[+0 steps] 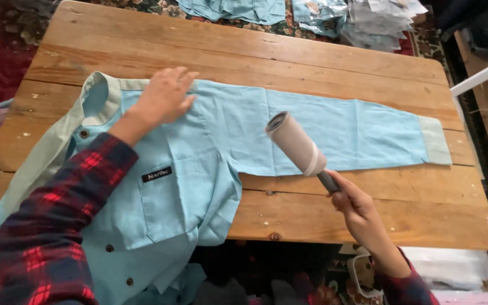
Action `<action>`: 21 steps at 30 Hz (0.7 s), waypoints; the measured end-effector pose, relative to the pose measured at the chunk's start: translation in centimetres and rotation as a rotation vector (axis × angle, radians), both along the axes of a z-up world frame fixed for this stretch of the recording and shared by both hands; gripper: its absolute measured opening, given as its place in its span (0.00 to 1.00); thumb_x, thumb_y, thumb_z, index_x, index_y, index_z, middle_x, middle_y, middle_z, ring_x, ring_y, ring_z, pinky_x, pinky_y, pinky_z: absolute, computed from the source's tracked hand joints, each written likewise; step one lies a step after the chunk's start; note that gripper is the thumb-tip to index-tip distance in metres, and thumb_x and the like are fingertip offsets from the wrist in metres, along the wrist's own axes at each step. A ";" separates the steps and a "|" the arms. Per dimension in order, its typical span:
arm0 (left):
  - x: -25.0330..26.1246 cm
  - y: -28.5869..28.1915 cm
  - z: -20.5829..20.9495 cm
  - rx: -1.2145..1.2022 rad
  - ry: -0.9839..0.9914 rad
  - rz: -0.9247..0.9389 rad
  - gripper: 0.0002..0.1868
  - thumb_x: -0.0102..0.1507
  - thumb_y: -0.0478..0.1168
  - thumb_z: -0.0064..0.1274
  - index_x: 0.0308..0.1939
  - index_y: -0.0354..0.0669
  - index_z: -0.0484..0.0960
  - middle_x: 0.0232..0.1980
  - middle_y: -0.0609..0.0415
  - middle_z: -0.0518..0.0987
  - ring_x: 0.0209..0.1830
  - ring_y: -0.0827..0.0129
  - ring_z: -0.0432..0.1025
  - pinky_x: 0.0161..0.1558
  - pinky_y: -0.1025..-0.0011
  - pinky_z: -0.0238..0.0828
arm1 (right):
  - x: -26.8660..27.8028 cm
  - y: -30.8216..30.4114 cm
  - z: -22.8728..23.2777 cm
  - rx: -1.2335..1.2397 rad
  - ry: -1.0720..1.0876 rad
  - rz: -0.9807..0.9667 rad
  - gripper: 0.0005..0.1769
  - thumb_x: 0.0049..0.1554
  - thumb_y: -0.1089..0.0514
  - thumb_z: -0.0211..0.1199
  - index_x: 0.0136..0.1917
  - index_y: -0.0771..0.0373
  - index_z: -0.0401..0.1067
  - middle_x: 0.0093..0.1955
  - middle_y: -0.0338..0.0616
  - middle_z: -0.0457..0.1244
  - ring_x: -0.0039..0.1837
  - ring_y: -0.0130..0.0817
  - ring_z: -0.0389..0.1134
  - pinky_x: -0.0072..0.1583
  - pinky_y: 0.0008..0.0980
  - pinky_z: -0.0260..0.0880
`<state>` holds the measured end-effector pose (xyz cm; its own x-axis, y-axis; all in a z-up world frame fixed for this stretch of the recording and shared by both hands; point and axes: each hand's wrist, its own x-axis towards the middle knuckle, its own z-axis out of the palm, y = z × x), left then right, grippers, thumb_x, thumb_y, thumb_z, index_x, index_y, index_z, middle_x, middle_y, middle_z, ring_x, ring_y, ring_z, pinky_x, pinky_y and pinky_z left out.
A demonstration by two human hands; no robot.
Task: The person uses a lint roller to clean a light blue shirt on a wooden table and then proceeds to fold it.
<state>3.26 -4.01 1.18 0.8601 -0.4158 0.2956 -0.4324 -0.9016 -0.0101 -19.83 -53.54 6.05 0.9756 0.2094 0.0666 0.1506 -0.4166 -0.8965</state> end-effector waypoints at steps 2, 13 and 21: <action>0.4 -3.5 1.4 0.039 0.027 -0.079 0.33 0.67 0.58 0.49 0.74 0.49 0.71 0.66 0.42 0.76 0.62 0.44 0.72 0.58 0.50 0.68 | -1.4 0.4 -0.2 0.171 0.068 -0.007 0.27 0.64 0.62 0.50 0.76 0.62 0.64 0.45 0.51 0.65 0.40 0.32 0.60 0.44 0.31 0.67; 5.2 -10.3 0.0 -0.080 0.229 -0.120 0.25 0.66 0.58 0.58 0.58 0.46 0.78 0.54 0.42 0.70 0.56 0.43 0.68 0.58 0.52 0.66 | -4.3 5.2 -0.1 1.166 0.408 0.203 0.28 0.66 0.55 0.56 0.74 0.70 0.58 0.39 0.47 0.54 0.30 0.26 0.49 0.32 0.24 0.46; 4.5 -12.3 5.1 -0.048 0.328 -0.077 0.16 0.67 0.54 0.50 0.51 0.53 0.84 0.56 0.49 0.81 0.57 0.44 0.73 0.47 0.40 0.73 | -4.8 8.4 -0.1 1.222 0.362 0.327 0.15 0.64 0.50 0.58 0.40 0.59 0.63 0.22 0.29 0.43 0.24 0.20 0.41 0.27 0.24 0.36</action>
